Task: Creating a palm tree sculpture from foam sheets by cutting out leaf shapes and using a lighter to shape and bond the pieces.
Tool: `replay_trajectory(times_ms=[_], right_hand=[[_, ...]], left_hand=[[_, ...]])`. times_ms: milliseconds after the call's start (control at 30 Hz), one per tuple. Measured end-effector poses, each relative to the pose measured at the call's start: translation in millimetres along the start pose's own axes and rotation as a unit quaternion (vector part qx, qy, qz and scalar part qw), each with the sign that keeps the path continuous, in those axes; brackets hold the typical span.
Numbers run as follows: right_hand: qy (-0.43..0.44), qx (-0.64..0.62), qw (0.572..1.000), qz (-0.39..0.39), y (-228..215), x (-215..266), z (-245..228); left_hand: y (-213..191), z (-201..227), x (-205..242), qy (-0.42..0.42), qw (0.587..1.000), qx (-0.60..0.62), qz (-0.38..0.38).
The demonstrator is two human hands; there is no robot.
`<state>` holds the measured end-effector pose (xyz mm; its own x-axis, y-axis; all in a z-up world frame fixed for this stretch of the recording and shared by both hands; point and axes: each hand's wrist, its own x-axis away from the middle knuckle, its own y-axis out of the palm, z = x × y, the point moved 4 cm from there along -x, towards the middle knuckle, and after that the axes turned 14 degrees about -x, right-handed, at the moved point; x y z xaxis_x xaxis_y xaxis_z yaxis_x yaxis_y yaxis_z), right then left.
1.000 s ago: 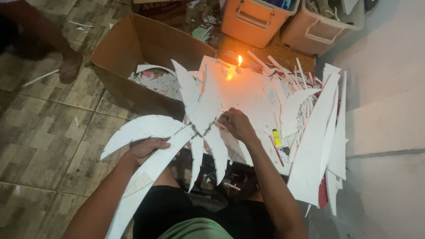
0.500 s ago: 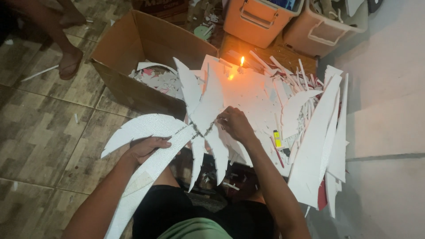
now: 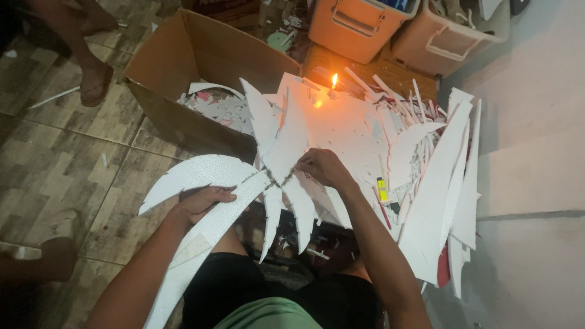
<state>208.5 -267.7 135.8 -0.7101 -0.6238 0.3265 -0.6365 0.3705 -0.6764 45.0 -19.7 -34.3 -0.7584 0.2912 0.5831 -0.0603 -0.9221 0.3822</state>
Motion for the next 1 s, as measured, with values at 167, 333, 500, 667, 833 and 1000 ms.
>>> replay_trajectory(times_ms=[167,333,500,667,833,1000], right_hand=[[0.022,-0.075,0.997,0.020,7,-14,29],[0.026,-0.058,0.995,0.074,2,-8,27],[-0.010,0.035,0.993,0.108,7,-13,24],[-0.091,0.250,0.956,0.122,15,-12,0],[-0.147,0.346,0.915,0.146,29,-12,1],[-0.161,0.242,0.930,0.225,23,8,1]], left_hand=[[-7,-9,-6,0.002,0.999,0.011,-0.031],[-6,-6,-5,0.005,0.999,0.005,-0.031],[4,4,4,0.015,0.999,0.009,-0.037],[0,2,1,0.016,0.999,0.007,-0.046],[2,7,4,0.024,0.998,0.005,-0.053],[-12,-13,-7,0.033,0.998,0.017,-0.053]])
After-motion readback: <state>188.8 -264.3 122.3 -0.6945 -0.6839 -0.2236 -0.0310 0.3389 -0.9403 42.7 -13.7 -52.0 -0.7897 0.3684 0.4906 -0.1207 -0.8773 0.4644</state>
